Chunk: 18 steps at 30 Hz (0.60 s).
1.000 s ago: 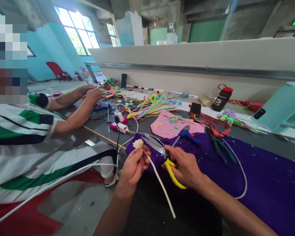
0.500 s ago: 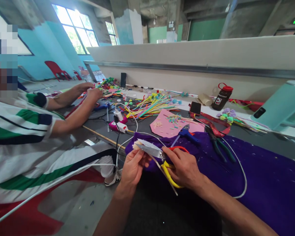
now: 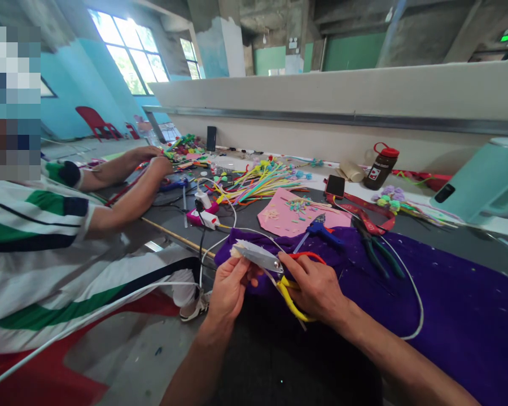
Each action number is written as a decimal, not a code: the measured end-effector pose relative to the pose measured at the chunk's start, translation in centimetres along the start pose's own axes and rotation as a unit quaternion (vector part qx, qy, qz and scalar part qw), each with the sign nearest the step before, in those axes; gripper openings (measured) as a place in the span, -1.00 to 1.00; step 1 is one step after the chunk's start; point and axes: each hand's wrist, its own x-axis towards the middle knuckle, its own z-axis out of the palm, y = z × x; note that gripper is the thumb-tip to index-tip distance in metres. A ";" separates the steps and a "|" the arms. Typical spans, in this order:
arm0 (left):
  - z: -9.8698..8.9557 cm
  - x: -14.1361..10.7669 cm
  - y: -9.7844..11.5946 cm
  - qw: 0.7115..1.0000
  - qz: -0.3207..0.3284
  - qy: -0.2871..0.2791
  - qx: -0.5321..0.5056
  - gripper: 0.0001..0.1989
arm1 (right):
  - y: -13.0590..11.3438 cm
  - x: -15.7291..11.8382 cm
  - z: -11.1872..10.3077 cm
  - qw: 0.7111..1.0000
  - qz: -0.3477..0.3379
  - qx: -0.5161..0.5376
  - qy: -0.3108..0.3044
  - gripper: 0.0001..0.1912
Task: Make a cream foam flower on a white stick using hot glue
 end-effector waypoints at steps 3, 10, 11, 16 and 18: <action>0.0 0.0 0.0 1.000 0.002 0.000 0.004 -0.81 | 0.1 -0.1 0.1 1.000 0.000 0.003 -0.002 -0.47; -0.2 0.1 0.0 1.000 -0.002 0.000 0.005 -0.81 | 0.3 -0.1 0.1 1.000 -0.008 0.013 -0.007 -0.46; -0.2 0.1 0.0 1.000 -0.003 0.000 0.003 -0.81 | 0.3 -0.2 0.1 1.000 -0.011 0.012 -0.008 -0.46; -0.1 0.2 0.0 1.000 -0.009 0.005 0.000 -0.81 | 0.5 -0.3 0.3 1.000 -0.014 0.017 -0.006 -0.47; -0.2 0.2 0.1 1.000 -0.012 0.003 -0.002 -0.81 | 0.4 -0.1 0.1 0.998 0.004 0.062 -0.004 -0.48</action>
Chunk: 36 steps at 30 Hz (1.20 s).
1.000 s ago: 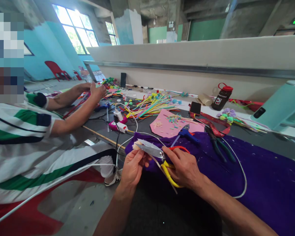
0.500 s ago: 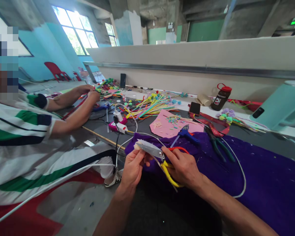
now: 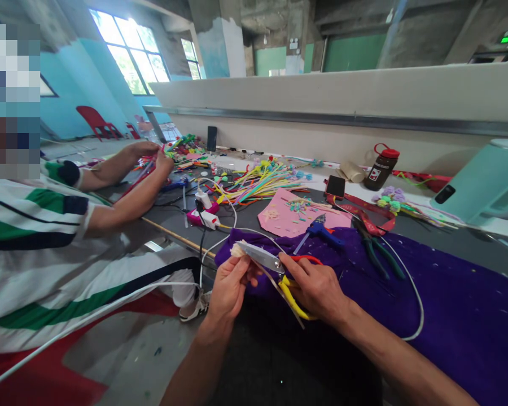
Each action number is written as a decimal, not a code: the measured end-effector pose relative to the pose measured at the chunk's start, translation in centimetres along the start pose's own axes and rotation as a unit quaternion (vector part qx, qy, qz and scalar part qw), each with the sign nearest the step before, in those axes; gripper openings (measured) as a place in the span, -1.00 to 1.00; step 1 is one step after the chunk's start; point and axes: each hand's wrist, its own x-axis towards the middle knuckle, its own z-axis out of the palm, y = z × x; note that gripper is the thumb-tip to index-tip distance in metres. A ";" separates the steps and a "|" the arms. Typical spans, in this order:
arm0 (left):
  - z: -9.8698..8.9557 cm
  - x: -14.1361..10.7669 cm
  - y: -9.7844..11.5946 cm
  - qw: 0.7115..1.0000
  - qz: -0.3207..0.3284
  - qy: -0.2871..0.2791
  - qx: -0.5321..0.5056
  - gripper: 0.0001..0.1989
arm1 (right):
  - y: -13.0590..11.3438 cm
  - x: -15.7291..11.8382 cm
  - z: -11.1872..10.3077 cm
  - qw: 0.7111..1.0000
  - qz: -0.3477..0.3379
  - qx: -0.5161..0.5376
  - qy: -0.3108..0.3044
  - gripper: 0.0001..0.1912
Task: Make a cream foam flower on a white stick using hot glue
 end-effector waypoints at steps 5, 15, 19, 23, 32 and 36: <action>-0.6 -0.1 0.8 0.993 -0.055 -0.065 -0.079 -0.83 | -0.7 0.9 -1.6 0.982 0.109 0.152 -0.033 -0.46; -0.6 -0.1 1.0 0.984 -0.082 -0.088 -0.134 -0.85 | -0.9 1.0 -1.7 0.986 0.097 0.134 -0.036 -0.45; -0.8 -0.1 0.8 0.985 -0.082 -0.089 -0.122 -0.85 | -1.0 0.9 -1.5 0.991 0.075 0.108 -0.033 -0.46; -0.8 -0.1 0.6 0.985 -0.073 -0.103 -0.117 -0.84 | -1.1 0.9 -1.5 0.991 0.065 0.108 -0.038 -0.46; -2.9 -0.2 2.5 0.995 -0.006 -0.062 -0.076 -0.84 | -0.1 1.4 -2.6 0.967 0.171 0.186 -0.020 -0.47; -3.9 -0.2 3.1 0.999 0.009 -0.010 -0.043 -0.85 | 0.2 1.8 -2.8 0.960 0.199 0.192 -0.034 -0.48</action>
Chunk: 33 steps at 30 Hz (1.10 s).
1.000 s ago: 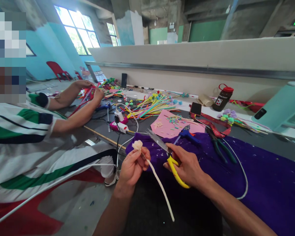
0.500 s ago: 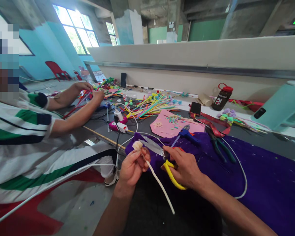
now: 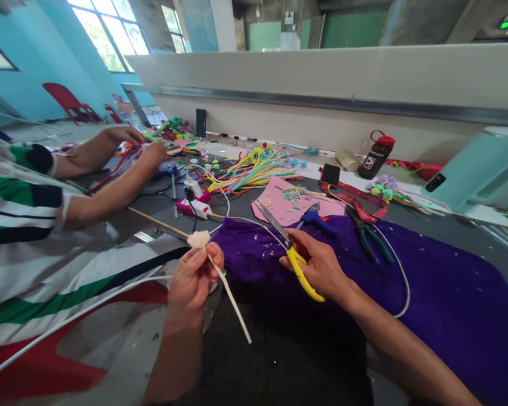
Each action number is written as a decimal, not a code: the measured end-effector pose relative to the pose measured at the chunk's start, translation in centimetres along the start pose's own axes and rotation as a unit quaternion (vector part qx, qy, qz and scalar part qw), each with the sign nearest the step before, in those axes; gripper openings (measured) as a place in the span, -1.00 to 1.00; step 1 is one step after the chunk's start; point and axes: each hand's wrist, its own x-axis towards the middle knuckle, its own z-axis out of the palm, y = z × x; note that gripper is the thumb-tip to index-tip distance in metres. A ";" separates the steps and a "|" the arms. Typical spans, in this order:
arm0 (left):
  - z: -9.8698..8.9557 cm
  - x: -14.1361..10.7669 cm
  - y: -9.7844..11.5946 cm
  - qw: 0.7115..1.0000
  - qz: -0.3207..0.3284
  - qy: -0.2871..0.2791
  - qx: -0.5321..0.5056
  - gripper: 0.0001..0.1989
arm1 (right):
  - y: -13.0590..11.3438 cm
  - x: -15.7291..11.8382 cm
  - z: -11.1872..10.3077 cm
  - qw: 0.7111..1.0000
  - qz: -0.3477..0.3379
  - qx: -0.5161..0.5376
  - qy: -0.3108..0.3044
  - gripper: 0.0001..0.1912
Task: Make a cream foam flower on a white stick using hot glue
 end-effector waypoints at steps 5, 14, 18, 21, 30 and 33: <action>-0.5 0.2 -0.3 0.999 -0.018 0.031 0.022 -0.83 | 2.1 -0.9 -2.6 0.984 0.013 -0.178 0.001 -0.45; 0.3 1.2 -2.2 0.995 -0.033 0.026 0.092 -0.84 | 7.1 -6.4 -8.9 0.909 0.089 -0.387 -0.127 -0.45; 0.0 1.8 -2.4 0.986 0.008 0.053 0.155 -0.84 | 8.8 -7.9 -11.0 0.899 0.127 -0.401 -0.122 -0.45; -0.5 2.2 -2.2 0.975 0.044 0.051 0.211 -0.82 | 9.8 -9.4 -12.9 0.897 0.182 -0.389 -0.100 -0.40; 0.5 5.7 -2.0 0.911 0.083 0.019 0.403 -0.75 | 12.0 -12.2 -15.7 0.822 0.370 -0.433 0.007 -0.36; 1.0 6.6 -2.1 0.902 0.076 0.006 0.425 -0.76 | 12.7 -12.1 -15.4 0.808 0.400 -0.432 -0.008 -0.38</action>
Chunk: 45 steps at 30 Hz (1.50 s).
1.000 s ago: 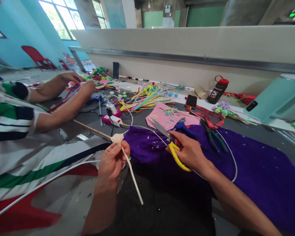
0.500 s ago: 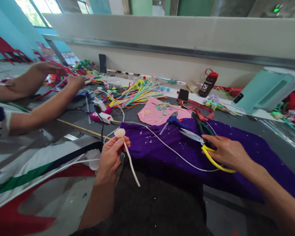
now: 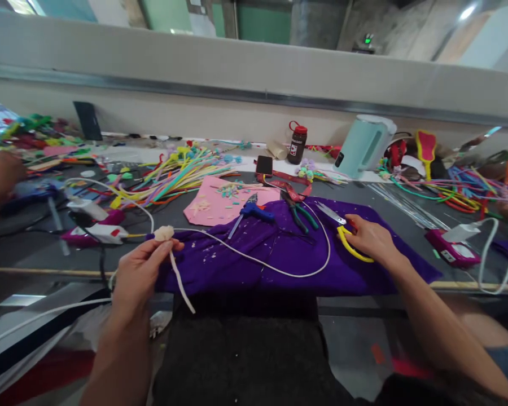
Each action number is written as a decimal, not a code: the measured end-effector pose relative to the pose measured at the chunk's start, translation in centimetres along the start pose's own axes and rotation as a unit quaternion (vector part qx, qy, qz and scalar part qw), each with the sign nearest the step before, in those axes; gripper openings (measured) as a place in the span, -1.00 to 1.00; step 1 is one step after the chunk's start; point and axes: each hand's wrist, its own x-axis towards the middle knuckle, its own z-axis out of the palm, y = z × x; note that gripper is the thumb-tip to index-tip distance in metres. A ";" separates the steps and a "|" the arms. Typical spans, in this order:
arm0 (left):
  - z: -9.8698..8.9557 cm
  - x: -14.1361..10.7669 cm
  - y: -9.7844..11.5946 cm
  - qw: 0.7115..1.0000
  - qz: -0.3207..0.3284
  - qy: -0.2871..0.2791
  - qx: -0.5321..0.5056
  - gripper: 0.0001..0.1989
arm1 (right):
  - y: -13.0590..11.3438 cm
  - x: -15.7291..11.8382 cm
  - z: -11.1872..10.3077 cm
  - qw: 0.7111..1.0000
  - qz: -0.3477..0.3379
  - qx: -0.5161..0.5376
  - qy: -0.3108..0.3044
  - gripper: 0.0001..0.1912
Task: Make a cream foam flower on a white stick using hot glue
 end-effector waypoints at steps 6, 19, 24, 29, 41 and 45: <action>-0.2 0.7 -0.3 0.998 0.035 -0.008 0.051 -0.79 | -0.1 0.4 1.0 0.999 -0.027 -0.032 -0.029 -0.38; 0.8 0.7 -1.5 0.999 0.046 -0.007 -0.024 -0.76 | -12.5 -3.6 -4.9 0.906 -0.406 0.115 0.012 -0.71; 1.3 0.4 -1.9 0.998 0.041 -0.008 -0.039 -0.75 | -24.2 -3.8 -5.4 0.838 -0.534 0.105 -0.051 -0.74; 1.1 0.2 -2.5 0.998 0.052 -0.003 -0.040 -0.75 | -27.9 -3.0 -4.1 0.844 -0.535 0.015 -0.047 -0.70; 1.1 0.6 -2.9 0.999 0.035 -0.007 0.027 -0.73 | -27.2 -3.7 -2.9 0.842 -0.537 0.034 0.034 -0.69; 1.1 0.6 -3.0 0.999 0.031 0.006 0.008 -0.73 | -28.2 -3.0 -3.8 0.865 -0.496 0.064 0.034 -0.72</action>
